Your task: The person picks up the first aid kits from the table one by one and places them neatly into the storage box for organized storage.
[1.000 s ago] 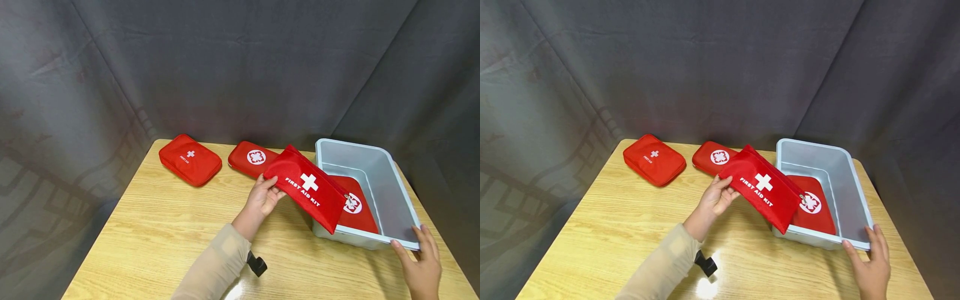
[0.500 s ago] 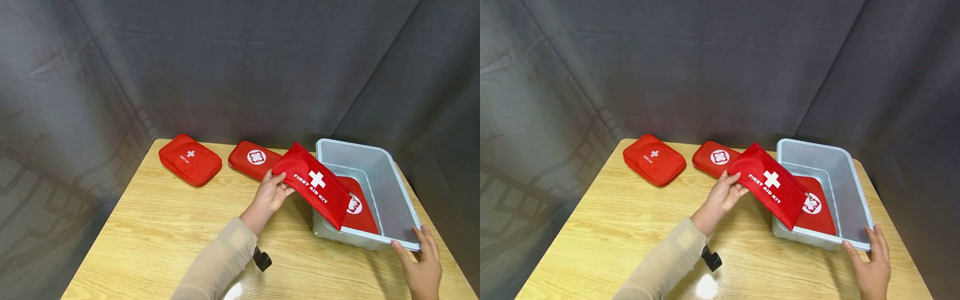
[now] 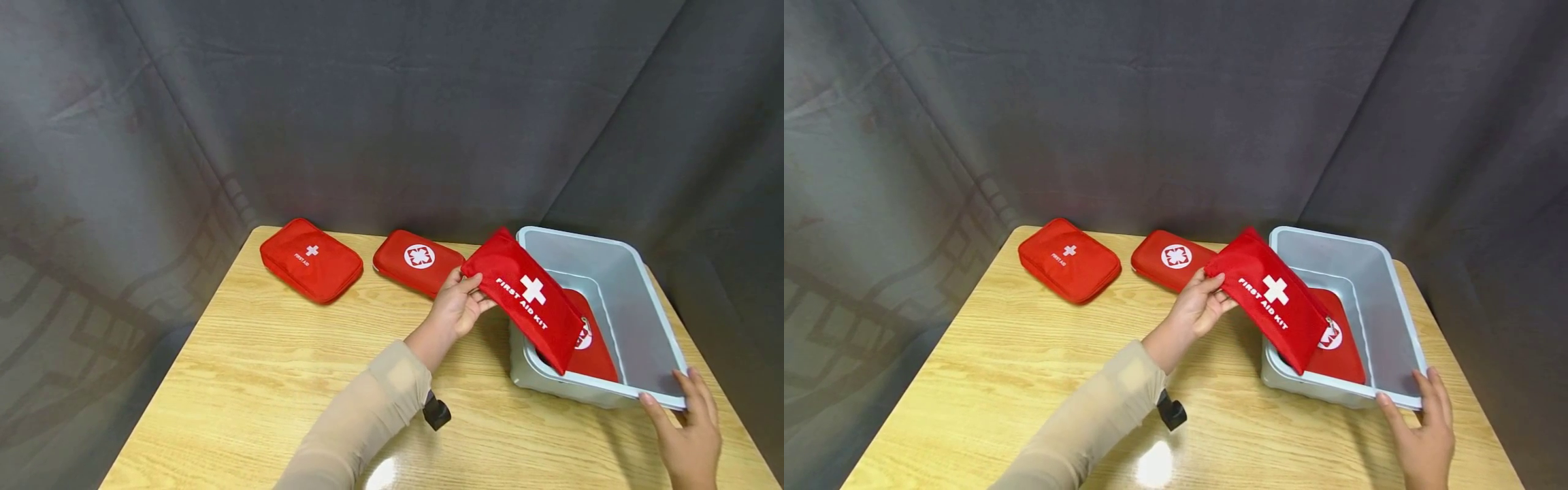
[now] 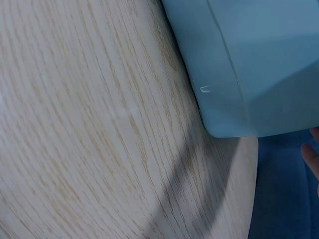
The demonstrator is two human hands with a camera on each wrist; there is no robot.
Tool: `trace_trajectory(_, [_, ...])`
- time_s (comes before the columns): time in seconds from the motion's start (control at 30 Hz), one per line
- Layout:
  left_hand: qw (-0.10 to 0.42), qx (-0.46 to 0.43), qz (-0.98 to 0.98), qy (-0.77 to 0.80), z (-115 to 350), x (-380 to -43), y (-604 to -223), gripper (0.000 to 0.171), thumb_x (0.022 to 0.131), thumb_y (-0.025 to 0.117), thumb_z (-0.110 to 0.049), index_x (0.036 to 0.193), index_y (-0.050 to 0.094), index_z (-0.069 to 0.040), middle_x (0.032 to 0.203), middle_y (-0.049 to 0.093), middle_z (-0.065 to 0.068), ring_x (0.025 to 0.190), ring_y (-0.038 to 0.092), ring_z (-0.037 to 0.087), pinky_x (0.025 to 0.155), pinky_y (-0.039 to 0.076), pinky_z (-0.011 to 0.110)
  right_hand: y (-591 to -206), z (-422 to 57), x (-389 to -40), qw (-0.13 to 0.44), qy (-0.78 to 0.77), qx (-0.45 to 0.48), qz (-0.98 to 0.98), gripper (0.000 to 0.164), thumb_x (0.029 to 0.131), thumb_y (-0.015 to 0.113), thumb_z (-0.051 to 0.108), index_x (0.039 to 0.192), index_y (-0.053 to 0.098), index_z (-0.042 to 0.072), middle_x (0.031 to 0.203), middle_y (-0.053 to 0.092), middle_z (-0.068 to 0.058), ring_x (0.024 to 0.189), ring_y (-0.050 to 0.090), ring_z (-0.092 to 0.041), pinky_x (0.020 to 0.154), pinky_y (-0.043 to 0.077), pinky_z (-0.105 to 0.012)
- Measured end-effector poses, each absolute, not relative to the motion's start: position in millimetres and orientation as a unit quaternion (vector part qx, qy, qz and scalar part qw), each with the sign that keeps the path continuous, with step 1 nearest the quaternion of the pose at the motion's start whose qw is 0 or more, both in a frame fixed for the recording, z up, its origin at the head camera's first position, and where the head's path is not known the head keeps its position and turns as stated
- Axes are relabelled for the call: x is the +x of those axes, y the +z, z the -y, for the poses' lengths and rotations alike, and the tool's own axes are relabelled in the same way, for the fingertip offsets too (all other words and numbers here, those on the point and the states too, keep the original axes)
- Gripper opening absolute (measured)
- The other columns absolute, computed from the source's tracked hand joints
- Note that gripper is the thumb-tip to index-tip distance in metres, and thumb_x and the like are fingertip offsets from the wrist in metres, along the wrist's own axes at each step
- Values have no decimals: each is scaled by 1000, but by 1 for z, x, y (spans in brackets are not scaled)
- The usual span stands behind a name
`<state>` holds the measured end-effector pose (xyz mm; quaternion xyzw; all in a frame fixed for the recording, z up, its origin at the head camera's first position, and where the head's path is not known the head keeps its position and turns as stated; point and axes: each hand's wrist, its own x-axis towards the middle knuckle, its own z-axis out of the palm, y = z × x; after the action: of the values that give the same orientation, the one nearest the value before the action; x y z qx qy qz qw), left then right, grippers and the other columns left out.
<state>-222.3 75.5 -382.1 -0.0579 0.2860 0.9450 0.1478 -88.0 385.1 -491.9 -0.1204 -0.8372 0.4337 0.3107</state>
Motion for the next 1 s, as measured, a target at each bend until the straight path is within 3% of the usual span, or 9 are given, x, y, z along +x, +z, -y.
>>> trace_trajectory(0.1, [151, -61, -288, 944, -80, -223, -382, 23, 86, 40, 5, 105, 44, -9, 96, 55, 7, 101, 49, 33, 85, 34, 53, -509, -401, -92, 316, 429, -109, 839, 59, 72, 64, -5, 126, 45, 11, 134, 31, 1, 117, 30, -6, 82, 30, -4])
trace_trajectory(0.4, [148, -51, -292, 944, -95, -224, -379, 19, 87, 40, 4, 101, 44, -8, 102, 54, 11, 102, 48, 34, 85, 32, 54, -509, -403, -93, 315, 429, -111, 839, 59, 72, 64, -6, 125, 45, 11, 134, 31, 1, 118, 29, -7, 83, 30, -5])
trace_trajectory(0.57, [151, -55, -294, 942, -104, -222, -375, 18, 86, 42, 5, 97, 44, -9, 101, 55, 11, 100, 49, 35, 84, 33, 55, -475, -367, -82, 318, 451, -110, 826, 54, 75, 60, -5, 125, 45, 6, 135, 30, 0, 119, 27, -5, 84, 28, -5])
trace_trajectory(1.0, [158, -58, -297, 940, -126, -217, -371, 19, 85, 44, 4, 100, 45, -8, 104, 55, 13, 97, 52, 33, 82, 34, 54, -458, -353, -82, 313, 433, -130, 835, 53, 76, 59, -6, 125, 44, 4, 134, 32, 0, 116, 29, -5, 82, 29, -3])
